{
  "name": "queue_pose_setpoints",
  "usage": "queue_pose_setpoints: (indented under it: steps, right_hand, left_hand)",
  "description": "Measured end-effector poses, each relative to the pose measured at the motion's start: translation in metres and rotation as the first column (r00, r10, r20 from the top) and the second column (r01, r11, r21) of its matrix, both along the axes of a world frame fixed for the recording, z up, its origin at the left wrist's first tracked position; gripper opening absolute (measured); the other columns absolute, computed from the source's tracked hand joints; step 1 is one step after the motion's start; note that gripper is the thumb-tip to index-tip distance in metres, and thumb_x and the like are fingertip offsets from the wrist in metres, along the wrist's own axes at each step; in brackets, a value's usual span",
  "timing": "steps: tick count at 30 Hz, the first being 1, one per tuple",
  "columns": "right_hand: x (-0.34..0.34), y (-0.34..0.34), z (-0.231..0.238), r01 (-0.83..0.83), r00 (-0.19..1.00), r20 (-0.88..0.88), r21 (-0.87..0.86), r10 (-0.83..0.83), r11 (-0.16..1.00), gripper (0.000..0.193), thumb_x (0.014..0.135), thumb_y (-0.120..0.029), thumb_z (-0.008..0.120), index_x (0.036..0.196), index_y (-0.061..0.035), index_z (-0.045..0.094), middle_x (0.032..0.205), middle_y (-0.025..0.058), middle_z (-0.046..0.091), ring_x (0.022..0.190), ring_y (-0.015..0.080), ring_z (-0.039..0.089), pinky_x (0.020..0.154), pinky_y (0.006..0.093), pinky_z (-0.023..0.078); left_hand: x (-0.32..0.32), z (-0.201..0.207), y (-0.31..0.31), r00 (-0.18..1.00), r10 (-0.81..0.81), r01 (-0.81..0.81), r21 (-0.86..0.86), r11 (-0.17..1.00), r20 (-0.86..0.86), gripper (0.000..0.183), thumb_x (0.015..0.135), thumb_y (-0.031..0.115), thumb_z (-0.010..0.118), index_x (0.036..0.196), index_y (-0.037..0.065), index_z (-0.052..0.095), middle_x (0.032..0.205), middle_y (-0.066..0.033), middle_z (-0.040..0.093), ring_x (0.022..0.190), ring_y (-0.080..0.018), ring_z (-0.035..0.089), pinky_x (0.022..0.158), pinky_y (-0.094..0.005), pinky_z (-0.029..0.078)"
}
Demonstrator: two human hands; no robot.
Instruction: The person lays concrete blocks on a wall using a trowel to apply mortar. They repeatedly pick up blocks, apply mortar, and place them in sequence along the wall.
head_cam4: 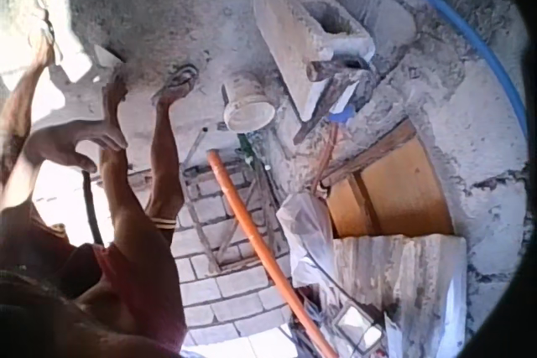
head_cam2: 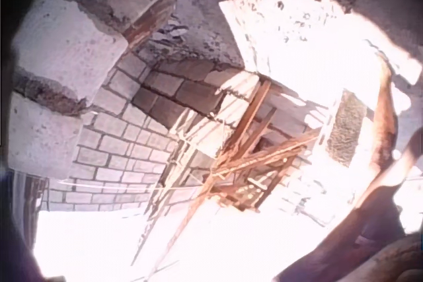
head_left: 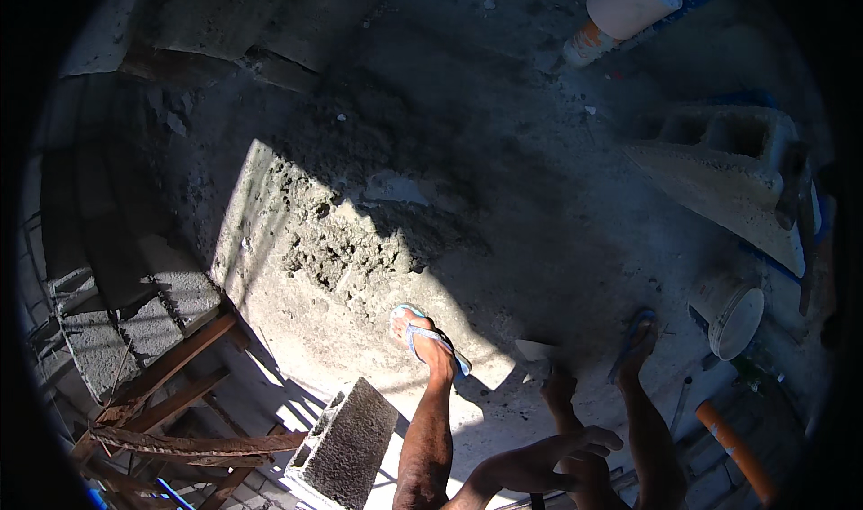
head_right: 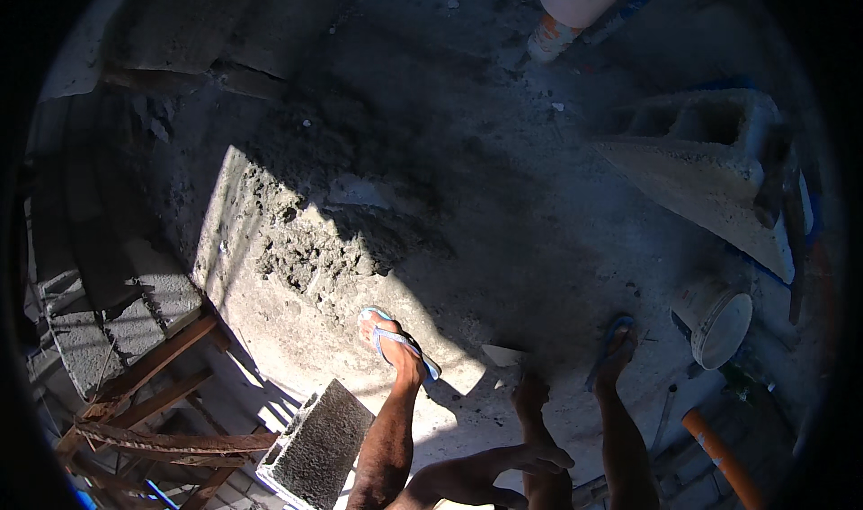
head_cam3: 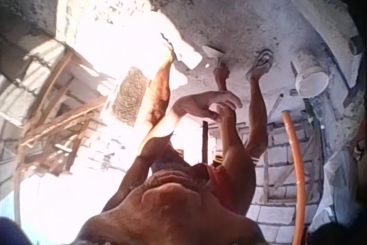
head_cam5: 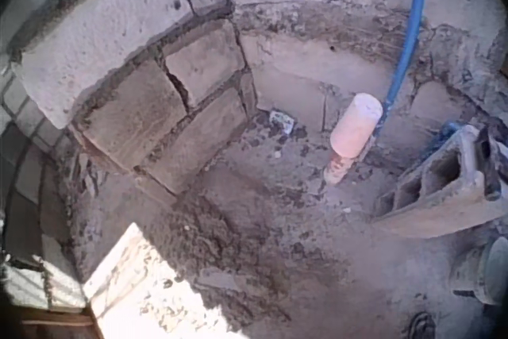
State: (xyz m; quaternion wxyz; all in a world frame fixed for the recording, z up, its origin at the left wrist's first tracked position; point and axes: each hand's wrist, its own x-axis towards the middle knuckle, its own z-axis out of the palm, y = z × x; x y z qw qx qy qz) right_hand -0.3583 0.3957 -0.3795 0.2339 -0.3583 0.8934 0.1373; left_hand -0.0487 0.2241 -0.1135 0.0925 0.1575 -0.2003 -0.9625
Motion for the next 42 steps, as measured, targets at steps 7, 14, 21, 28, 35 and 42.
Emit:
queue_pose_setpoints:
  steps: [7,14,21,28,35,42]
  right_hand:
    - [0.052,-0.075,0.044,-0.271,0.923,0.240,-0.145,0.300,0.952,0.047,0.084,-0.034,0.068,0.115,0.0008,0.061,0.106,0.0169,0.066,0.103,0.0359,0.064,0.095,0.0415,0.048]
    - [0.155,-0.255,-0.041,0.138,0.975,0.183,-0.068,-0.124,0.988,0.048,0.073,-0.026,0.073,0.111,0.0009,0.062,0.102,0.0226,0.068,0.096,0.0408,0.066,0.089,0.0464,0.050]
    - [0.366,-0.283,-0.058,-0.357,0.915,0.155,-0.117,0.372,0.927,0.047,0.076,-0.028,0.070,0.111,0.0020,0.062,0.109,0.0229,0.064,0.102,0.0411,0.061,0.092,0.0477,0.047]
    - [0.340,-0.239,0.098,0.026,0.874,0.482,0.083,-0.063,0.996,0.037,0.076,-0.012,0.069,0.111,-0.0015,0.061,0.083,0.0126,0.063,0.073,0.0265,0.061,0.064,0.0403,0.049]
    - [0.356,-0.231,0.014,0.310,0.224,0.814,0.462,-0.537,0.831,0.010,0.080,-0.003,0.061,0.076,-0.0094,0.054,0.056,-0.0007,0.047,0.041,0.0120,0.043,0.037,0.0298,0.036]
    - [0.427,-0.332,0.059,0.104,0.570,0.745,0.354,-0.347,0.930,0.005,0.080,-0.009,0.060,0.078,-0.0096,0.056,0.062,0.0054,0.056,0.046,0.0178,0.055,0.042,0.0356,0.047]
  left_hand:
    - [0.025,0.013,-0.018,0.876,0.477,-0.476,0.026,0.879,-0.076,0.072,0.085,0.035,0.074,0.140,0.000,0.042,0.140,-0.0149,0.049,0.132,-0.0268,0.045,0.109,-0.0446,0.037]
    - [0.106,-0.007,-0.046,0.070,0.631,-0.868,-0.264,0.420,0.773,0.031,0.097,0.030,0.059,0.112,0.003,0.057,0.098,-0.0054,0.062,0.093,-0.0158,0.059,0.083,-0.0335,0.048]
    - [0.155,-0.005,-0.058,0.079,0.461,-0.972,-0.034,0.233,0.884,0.016,0.097,0.025,0.057,0.105,0.011,0.058,0.089,0.0004,0.058,0.087,-0.0111,0.057,0.078,-0.0309,0.046]
    - [0.165,-0.009,-0.063,0.056,0.457,-0.981,-0.036,0.191,0.888,0.018,0.097,0.022,0.057,0.109,0.009,0.059,0.091,-0.0013,0.060,0.088,-0.0120,0.060,0.077,-0.0296,0.048]
    - [0.187,-0.017,-0.069,-0.008,0.410,-1.000,-0.004,-0.011,0.912,0.020,0.095,0.021,0.062,0.106,0.005,0.062,0.083,-0.0060,0.064,0.072,-0.0167,0.064,0.067,-0.0293,0.052]
    - [0.232,-0.239,0.011,-0.439,0.279,0.024,-0.300,0.954,0.854,0.033,0.091,0.027,0.058,0.116,0.005,0.061,0.125,-0.0151,0.060,0.117,-0.0350,0.055,0.103,-0.0553,0.037]
